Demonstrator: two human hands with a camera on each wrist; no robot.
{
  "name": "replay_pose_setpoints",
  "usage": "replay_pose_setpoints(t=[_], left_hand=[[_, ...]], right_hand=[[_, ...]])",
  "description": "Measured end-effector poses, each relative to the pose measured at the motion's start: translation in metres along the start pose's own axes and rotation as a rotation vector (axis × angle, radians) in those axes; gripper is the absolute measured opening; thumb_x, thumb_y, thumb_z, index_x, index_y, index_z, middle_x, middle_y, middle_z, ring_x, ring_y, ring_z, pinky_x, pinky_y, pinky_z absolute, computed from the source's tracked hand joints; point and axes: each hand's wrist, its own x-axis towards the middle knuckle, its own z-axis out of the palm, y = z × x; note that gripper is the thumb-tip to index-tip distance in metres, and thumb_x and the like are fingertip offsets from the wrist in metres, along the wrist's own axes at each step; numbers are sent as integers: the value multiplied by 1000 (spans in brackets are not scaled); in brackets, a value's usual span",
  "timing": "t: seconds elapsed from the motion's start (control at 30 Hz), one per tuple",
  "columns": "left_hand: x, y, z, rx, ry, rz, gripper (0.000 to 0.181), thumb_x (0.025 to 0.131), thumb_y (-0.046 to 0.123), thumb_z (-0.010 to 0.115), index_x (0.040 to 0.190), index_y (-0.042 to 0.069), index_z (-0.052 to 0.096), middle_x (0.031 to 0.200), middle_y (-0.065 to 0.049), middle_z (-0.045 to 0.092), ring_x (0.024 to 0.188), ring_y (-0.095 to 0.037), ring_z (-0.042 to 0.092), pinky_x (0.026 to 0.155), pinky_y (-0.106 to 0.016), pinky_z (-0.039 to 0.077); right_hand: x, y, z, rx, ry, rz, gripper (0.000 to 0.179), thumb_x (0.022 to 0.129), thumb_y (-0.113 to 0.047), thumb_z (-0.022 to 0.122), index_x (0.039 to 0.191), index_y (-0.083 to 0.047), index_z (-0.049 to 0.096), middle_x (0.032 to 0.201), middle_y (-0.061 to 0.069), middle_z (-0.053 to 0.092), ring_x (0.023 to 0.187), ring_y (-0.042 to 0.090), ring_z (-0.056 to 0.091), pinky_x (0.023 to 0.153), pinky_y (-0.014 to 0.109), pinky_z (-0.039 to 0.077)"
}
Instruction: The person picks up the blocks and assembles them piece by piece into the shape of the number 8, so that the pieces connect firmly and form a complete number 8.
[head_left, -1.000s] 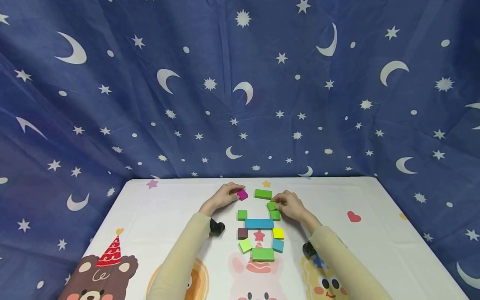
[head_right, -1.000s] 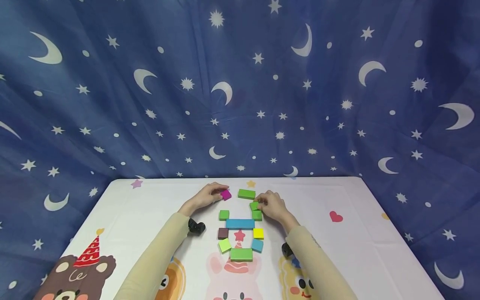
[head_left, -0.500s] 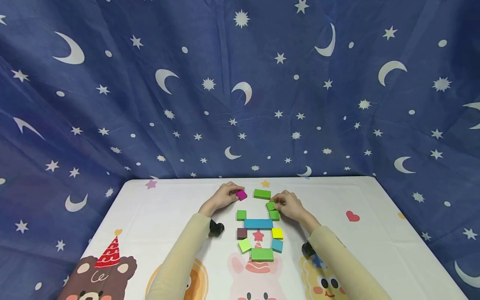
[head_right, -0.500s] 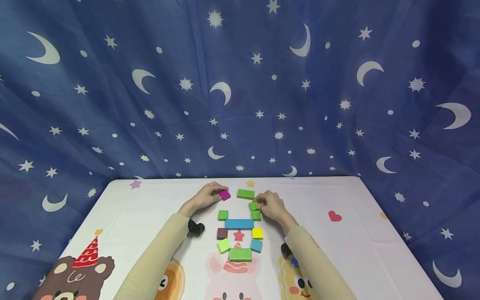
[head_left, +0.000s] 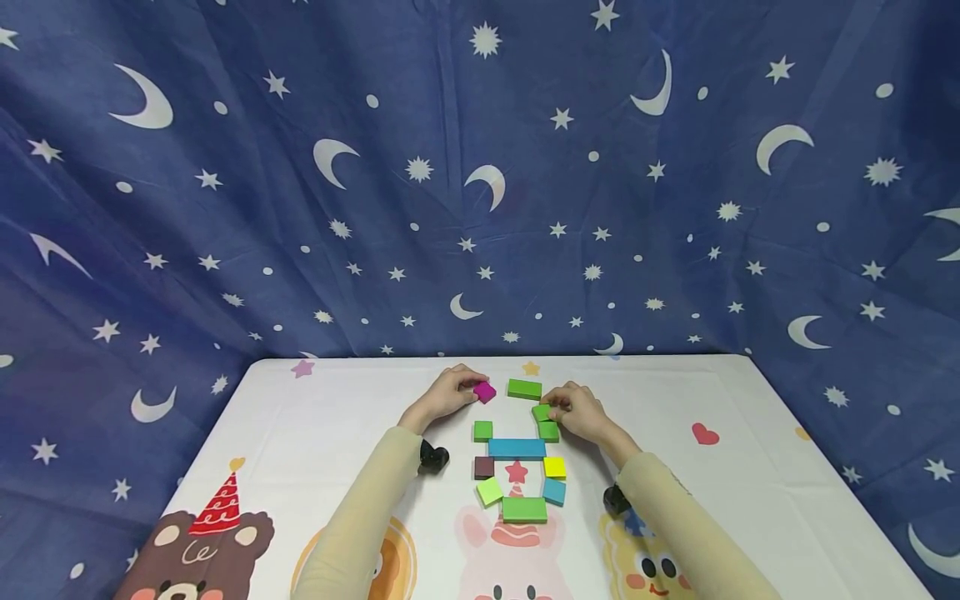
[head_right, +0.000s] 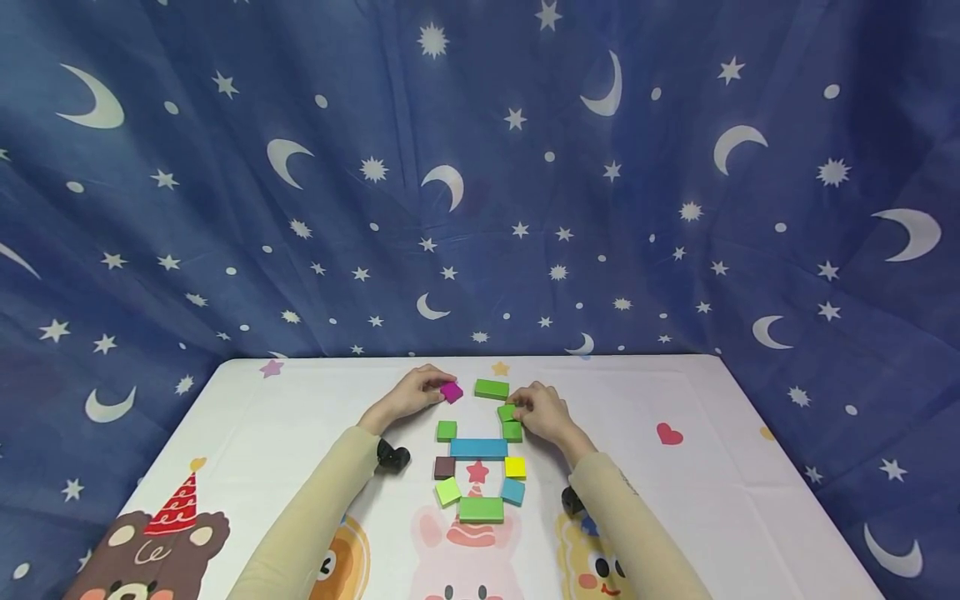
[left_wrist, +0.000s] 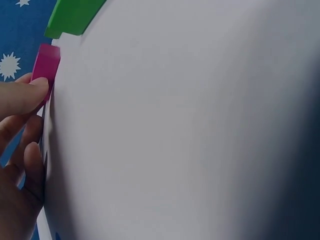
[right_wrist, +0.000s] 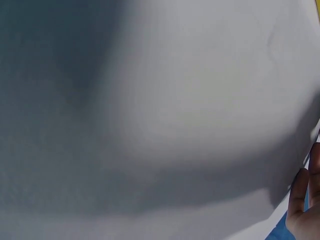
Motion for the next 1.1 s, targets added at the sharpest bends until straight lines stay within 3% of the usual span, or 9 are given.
replay_pose_setpoints(t=[0.3,0.6,0.87,1.1], left_hand=[[-4,3,-1,-7,15,-18,33,82,4,70,115,8,69,111,-9,64,105,-23,56,94,-37,43],[-10,5,2,-14,89,-37,29,81,7,73,110,5,70,103,-8,64,94,-18,58,86,-32,47],[-15,7,1,-2,72,-39,28,79,6,75,106,2,70,88,-7,59,78,-13,51,72,-25,44],[-20,9,1,7,39,-39,29,79,7,75,107,2,70,86,-7,59,72,-11,48,66,-21,40]], right_hand=[[0,-1,0,-3,-8,3,19,87,-8,65,103,-16,73,95,3,57,96,23,46,85,41,34],[0,-1,-1,1,-12,3,19,87,-8,65,103,-16,72,94,4,56,95,23,45,84,41,33],[0,1,-1,1,-12,-8,19,87,-8,64,102,-15,72,94,4,56,95,23,45,83,41,33],[-1,0,-2,-2,-7,-24,19,87,-7,64,103,-14,73,93,5,57,93,23,46,81,38,33]])
